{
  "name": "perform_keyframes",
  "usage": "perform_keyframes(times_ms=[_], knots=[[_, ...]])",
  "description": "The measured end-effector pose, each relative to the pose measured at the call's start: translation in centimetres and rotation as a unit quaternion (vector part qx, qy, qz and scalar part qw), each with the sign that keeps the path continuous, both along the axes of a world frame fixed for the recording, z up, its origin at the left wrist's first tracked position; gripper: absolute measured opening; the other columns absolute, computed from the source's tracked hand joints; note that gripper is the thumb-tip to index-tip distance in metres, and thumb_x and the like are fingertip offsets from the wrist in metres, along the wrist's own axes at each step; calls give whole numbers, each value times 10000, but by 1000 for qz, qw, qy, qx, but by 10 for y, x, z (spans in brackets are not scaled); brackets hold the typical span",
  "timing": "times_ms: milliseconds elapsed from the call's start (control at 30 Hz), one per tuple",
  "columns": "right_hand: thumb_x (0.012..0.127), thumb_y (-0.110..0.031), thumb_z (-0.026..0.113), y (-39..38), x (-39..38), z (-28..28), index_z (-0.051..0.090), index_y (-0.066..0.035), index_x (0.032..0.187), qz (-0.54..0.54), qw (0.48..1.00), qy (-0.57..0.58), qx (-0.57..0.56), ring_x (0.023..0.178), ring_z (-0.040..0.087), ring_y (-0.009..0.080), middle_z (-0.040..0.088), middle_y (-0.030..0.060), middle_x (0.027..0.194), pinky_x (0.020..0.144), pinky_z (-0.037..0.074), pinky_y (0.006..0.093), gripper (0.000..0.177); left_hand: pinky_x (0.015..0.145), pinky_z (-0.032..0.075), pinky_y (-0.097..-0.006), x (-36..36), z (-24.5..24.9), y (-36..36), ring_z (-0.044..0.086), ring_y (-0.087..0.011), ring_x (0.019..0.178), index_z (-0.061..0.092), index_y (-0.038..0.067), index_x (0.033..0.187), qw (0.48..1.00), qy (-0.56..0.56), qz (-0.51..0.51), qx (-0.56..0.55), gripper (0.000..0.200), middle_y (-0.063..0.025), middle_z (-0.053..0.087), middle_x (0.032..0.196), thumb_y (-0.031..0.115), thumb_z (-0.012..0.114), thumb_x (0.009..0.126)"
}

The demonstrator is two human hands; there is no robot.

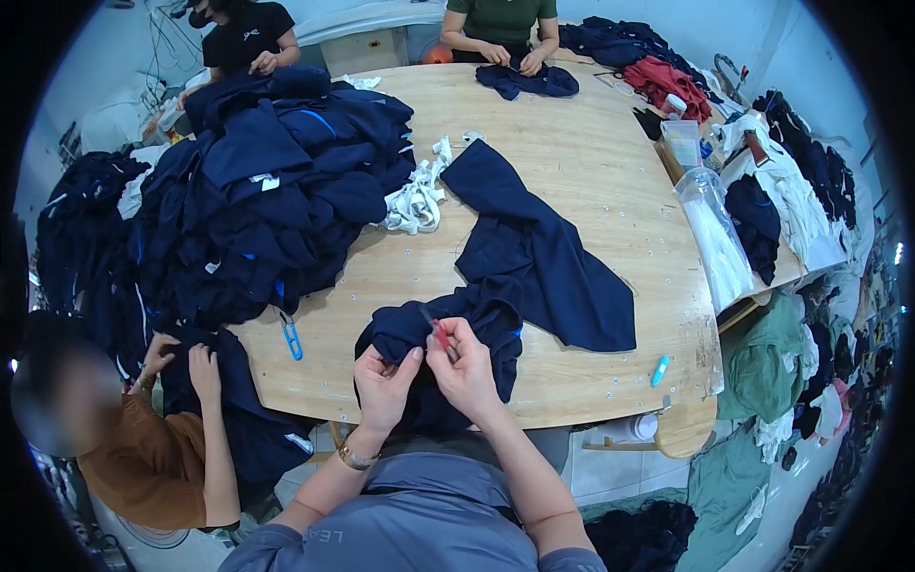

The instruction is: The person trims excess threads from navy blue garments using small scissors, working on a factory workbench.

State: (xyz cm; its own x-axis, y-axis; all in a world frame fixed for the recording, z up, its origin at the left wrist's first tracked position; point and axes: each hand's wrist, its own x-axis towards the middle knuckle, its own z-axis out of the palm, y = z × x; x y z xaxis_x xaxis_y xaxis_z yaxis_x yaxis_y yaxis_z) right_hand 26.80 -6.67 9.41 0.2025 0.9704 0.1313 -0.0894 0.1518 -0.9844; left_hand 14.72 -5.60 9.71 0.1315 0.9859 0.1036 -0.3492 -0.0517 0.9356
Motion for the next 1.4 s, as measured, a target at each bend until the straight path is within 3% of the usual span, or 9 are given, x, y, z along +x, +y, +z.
perform_keyframes(times_ms=[67,167,300,333,467,567,933,1400], knots=[[940,-110,527,-4,4,7,496,-44,941,37,983,168,-61,463,427,11,486,-27,624,420,341,176,73,848,469,-240,0,1,2,586,-99,926,609,-59,1024,1000,-22,-1,-8,165,-69,637,1015,-53,599,859],[954,-127,497,-7,6,6,467,-58,941,17,982,185,-38,403,391,30,431,-43,595,372,314,187,76,843,467,-242,-3,-4,6,590,-102,915,613,-49,1014,998,-64,-7,-27,153,-69,637,1013,-49,596,862],[923,-191,575,-11,15,-3,526,-41,872,-15,996,-80,37,463,427,33,479,-36,595,412,312,239,166,862,472,-265,-3,0,7,598,-121,927,608,-38,1015,991,-120,-22,-52,145,-76,637,1015,-42,584,872],[874,-225,646,-12,15,-3,554,-34,803,-46,989,-132,38,460,455,92,505,12,581,435,330,283,224,873,475,-274,-3,4,7,601,-128,934,605,-36,1018,988,-138,-24,-58,145,-79,637,1016,-40,579,875],[795,-280,718,-13,17,-3,553,-46,721,-83,939,-317,101,457,491,232,508,77,588,445,358,313,296,909,487,-315,-7,11,8,612,-154,953,594,-28,1015,976,-191,-43,-99,135,-91,638,1016,-37,564,884],[786,-304,718,-12,20,-1,552,-61,713,-81,907,-392,134,468,519,229,515,68,594,446,372,319,303,919,489,-325,-10,7,9,616,-162,959,593,-23,1003,973,-199,-50,-106,121,-96,637,1016,-36,559,887],[783,-333,710,-7,22,3,561,-63,723,-89,899,-411,125,481,535,245,540,70,624,456,390,330,314,887,471,-278,-9,0,7,597,-131,950,603,-43,1039,985,-156,-40,-69,174,-89,635,1029,-58,581,867],[785,-357,701,-2,19,10,559,-75,711,-75,883,-437,153,469,526,240,533,67,612,447,378,325,324,786,479,-229,-7,1,4,600,-89,843,645,-41,963,996,-81,-15,-18,112,-63,659,944,-43,606,858]])
